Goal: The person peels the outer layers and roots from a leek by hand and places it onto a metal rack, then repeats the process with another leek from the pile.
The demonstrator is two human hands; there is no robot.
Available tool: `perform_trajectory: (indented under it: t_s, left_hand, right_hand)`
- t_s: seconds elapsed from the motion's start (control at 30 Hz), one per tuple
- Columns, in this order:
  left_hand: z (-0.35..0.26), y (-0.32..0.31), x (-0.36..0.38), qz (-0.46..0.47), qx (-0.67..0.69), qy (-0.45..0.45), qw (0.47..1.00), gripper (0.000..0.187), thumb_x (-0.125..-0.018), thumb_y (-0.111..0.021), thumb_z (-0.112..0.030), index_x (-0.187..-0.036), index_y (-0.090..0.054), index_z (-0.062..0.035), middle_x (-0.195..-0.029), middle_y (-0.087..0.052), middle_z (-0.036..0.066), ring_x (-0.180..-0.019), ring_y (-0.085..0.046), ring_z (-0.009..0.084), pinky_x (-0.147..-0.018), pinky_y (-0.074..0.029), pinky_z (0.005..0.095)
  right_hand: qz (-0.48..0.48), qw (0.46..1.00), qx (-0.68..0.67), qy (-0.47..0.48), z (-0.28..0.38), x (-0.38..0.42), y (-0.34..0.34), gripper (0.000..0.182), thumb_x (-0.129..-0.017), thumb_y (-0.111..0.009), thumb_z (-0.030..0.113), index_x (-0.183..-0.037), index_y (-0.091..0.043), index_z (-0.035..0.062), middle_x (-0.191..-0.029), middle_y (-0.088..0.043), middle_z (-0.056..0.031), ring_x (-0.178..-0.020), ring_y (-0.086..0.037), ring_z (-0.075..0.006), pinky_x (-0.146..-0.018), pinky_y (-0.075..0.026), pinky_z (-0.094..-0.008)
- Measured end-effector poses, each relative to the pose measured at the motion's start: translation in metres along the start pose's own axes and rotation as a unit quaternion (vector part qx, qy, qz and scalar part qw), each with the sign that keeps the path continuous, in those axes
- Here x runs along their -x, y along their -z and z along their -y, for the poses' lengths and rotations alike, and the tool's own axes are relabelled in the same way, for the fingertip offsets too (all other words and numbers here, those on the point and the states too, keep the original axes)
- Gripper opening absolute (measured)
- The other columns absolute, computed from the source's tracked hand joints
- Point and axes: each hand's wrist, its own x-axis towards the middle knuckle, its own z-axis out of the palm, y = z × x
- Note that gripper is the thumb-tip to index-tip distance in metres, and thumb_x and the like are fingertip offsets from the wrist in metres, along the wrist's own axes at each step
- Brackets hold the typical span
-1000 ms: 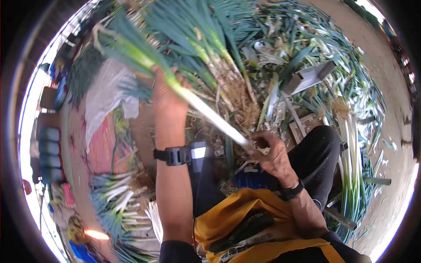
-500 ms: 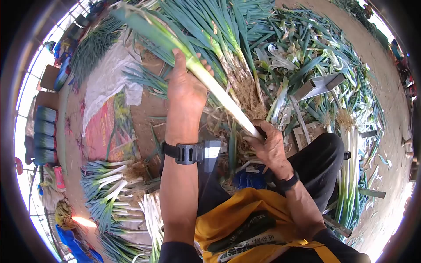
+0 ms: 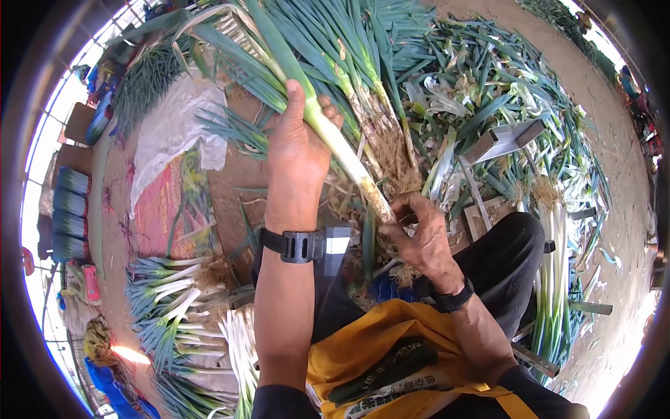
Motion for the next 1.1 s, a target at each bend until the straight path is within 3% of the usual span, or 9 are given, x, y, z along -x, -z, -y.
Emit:
perform_trajectory:
  t_s: [0.1, 0.3, 0.5, 0.6, 0.67, 0.83, 0.93, 1.1]
  left_hand:
    - [0.002, 0.002, -0.002, -0.022, 0.017, -0.013, 1.000, 0.035, -0.090, -0.069, -0.032, -0.104, -0.047, -0.0080, -0.080, -0.055, 0.009, -0.072, -0.051, 0.0214, -0.065, -0.043, 0.0364]
    - [0.006, 0.004, -0.001, -0.056, 0.019, -0.003, 0.998, 0.033, -0.088, -0.072, -0.031, -0.100, -0.052, -0.0073, -0.080, -0.057, 0.010, -0.071, -0.053, 0.0207, -0.063, -0.044, 0.0351]
    - [0.009, 0.004, 0.001, -0.051, -0.004, -0.017, 0.999, 0.031, -0.089, -0.070, -0.031, -0.097, -0.053, -0.0063, -0.077, -0.058, 0.009, -0.067, -0.055, 0.0206, -0.060, -0.045, 0.0346]
    - [0.010, 0.003, 0.002, -0.047, 0.000, -0.012, 0.999, 0.031, -0.090, -0.070, -0.031, -0.097, -0.053, -0.0063, -0.077, -0.058, 0.010, -0.066, -0.054, 0.0206, -0.059, -0.045, 0.0344]
    - [0.010, 0.003, 0.002, -0.050, -0.027, -0.003, 0.998, 0.033, -0.092, -0.065, -0.036, -0.106, -0.049, -0.0095, -0.080, -0.051, 0.009, -0.072, -0.049, 0.0198, -0.064, -0.044, 0.0330]
    - [0.008, -0.001, 0.001, -0.076, -0.025, -0.011, 0.997, 0.034, -0.092, -0.065, -0.036, -0.106, -0.049, -0.0093, -0.081, -0.051, 0.009, -0.073, -0.048, 0.0202, -0.065, -0.044, 0.0337]
    - [0.010, -0.001, 0.002, -0.097, -0.022, -0.019, 0.995, 0.034, -0.092, -0.065, -0.036, -0.104, -0.050, -0.0092, -0.082, -0.052, 0.009, -0.074, -0.048, 0.0206, -0.065, -0.044, 0.0342]
    - [0.013, 0.006, -0.002, -0.079, -0.032, -0.017, 0.996, 0.033, -0.091, -0.067, -0.036, -0.101, -0.051, -0.0088, -0.082, -0.052, 0.009, -0.073, -0.048, 0.0207, -0.065, -0.044, 0.0346]
  right_hand:
    - [-0.037, 0.998, 0.034, 0.023, 0.001, 0.000, -0.008, 0.033, -0.066, -0.078, 0.001, -0.088, -0.054, 0.0043, -0.074, -0.054, -0.0098, -0.070, -0.058, -0.0281, -0.063, -0.047, -0.0377]
    - [-0.041, 0.996, 0.080, 0.024, 0.003, 0.001, -0.011, 0.031, -0.066, -0.077, 0.001, -0.084, -0.052, 0.0051, -0.074, -0.054, -0.0100, -0.068, -0.057, -0.0293, -0.061, -0.046, -0.0384]
    - [0.018, 0.999, 0.007, -0.032, 0.005, 0.000, -0.007, 0.025, -0.067, -0.074, -0.002, -0.078, -0.052, 0.0035, -0.072, -0.055, -0.0127, -0.065, -0.057, -0.0336, -0.058, -0.045, -0.0391]
    - [0.014, 1.000, 0.011, 0.010, -0.001, 0.003, -0.007, 0.022, -0.067, -0.072, -0.004, -0.076, -0.053, 0.0026, -0.071, -0.054, -0.0138, -0.066, -0.057, -0.0343, -0.059, -0.045, -0.0394]
    - [0.001, 0.999, 0.015, 0.041, 0.000, 0.006, -0.008, 0.021, -0.068, -0.071, -0.004, -0.076, -0.053, 0.0023, -0.071, -0.054, -0.0141, -0.067, -0.057, -0.0344, -0.060, -0.045, -0.0401]
    - [-0.031, 0.995, 0.008, 0.097, 0.004, 0.006, -0.007, 0.022, -0.069, -0.071, -0.004, -0.081, -0.054, 0.0023, -0.073, -0.054, -0.0137, -0.069, -0.057, -0.0340, -0.062, -0.046, -0.0415]
    - [-0.076, 0.996, 0.026, 0.050, 0.012, -0.001, -0.003, 0.028, -0.068, -0.074, -0.001, -0.088, -0.054, 0.0037, -0.076, -0.054, -0.0128, -0.070, -0.057, -0.0332, -0.063, -0.046, -0.0411]
    - [-0.005, 0.999, 0.039, 0.024, 0.006, -0.006, -0.006, 0.032, -0.068, -0.077, 0.003, -0.088, -0.052, 0.0057, -0.078, -0.053, -0.0125, -0.069, -0.056, -0.0323, -0.061, -0.044, -0.0393]
